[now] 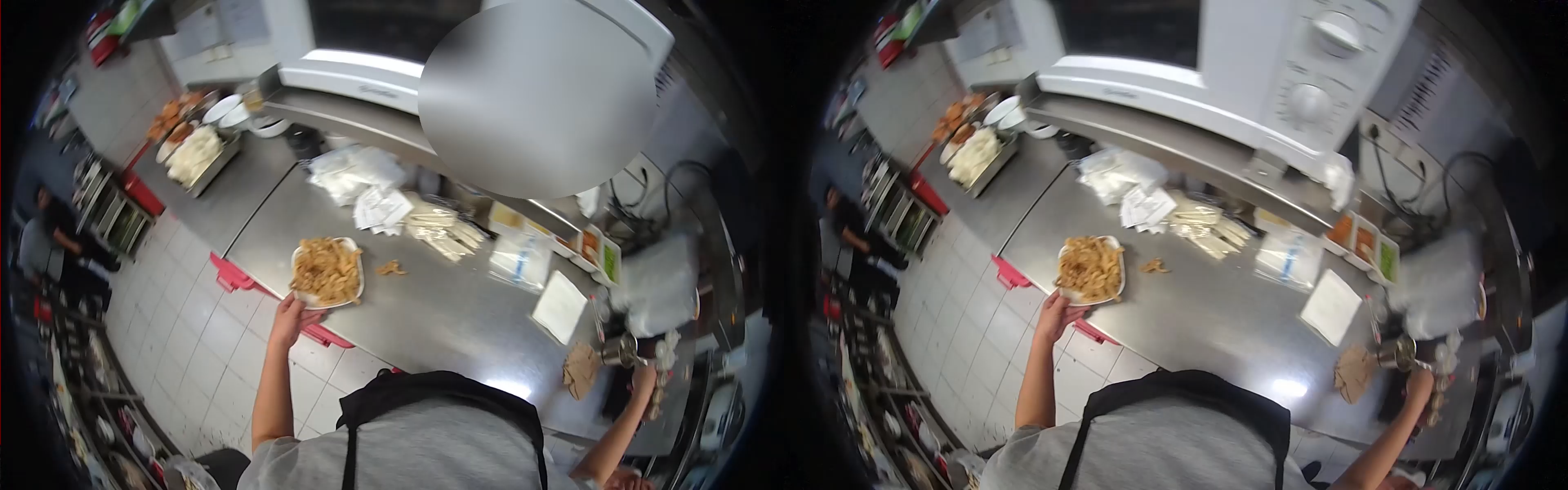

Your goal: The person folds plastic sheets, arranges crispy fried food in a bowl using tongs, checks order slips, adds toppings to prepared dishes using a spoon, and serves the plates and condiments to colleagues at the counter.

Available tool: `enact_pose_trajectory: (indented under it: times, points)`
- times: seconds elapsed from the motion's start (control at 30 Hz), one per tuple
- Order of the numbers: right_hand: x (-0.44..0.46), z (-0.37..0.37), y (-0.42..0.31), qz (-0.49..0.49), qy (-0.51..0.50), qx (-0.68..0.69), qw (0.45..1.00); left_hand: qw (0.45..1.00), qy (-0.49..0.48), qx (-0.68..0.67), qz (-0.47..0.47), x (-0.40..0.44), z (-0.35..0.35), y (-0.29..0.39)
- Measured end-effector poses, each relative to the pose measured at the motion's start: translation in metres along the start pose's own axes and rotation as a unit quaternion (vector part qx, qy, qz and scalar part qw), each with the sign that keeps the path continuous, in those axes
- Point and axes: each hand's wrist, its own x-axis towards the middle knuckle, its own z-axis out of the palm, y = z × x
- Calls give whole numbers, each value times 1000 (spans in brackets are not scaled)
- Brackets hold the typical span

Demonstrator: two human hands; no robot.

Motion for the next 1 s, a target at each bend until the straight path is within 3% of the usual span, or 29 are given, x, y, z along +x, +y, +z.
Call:
enact_pose_trajectory:
  times: [0.03,0.1,0.17,0.23,0.27,0.3,0.33,0.37,0.4,0.5,0.8,0.93,1.0]
  points:
    - [9,7,19,28,42,64,997,1000,0,-9,1,0,2,0]
    - [-24,-21,-23,57,-27,131,989,999,-19,-30,-5,3,0,1]
    - [-68,-30,-82,-17,-44,254,966,998,-40,-56,-10,6,1,1]
    - [-93,10,-144,-193,10,338,921,995,-55,-87,-16,8,2,1]
    - [-123,8,-193,-190,-88,308,928,993,-63,-93,-18,11,0,-2]
    - [-115,55,-203,-248,-67,268,928,993,-66,-90,-20,11,-1,-2]
    - [-168,39,-273,-200,-188,184,944,993,-69,-87,-23,11,-1,-1]
    - [-191,60,-305,-291,-215,193,912,993,-73,-85,-25,11,-1,-1]
    - [-207,81,-331,-415,-201,139,876,993,-76,-86,-25,12,-1,-1]
    - [-253,117,-397,-527,-171,31,832,992,-84,-85,-27,11,-3,-1]
    - [-273,149,-454,-600,-162,-48,782,995,-71,-65,-31,8,-1,4]
    - [-268,122,-470,-571,-181,86,796,994,-91,-54,-33,8,-2,8]
    - [-279,110,-485,-589,-190,112,778,994,-84,-58,-32,8,-2,7]
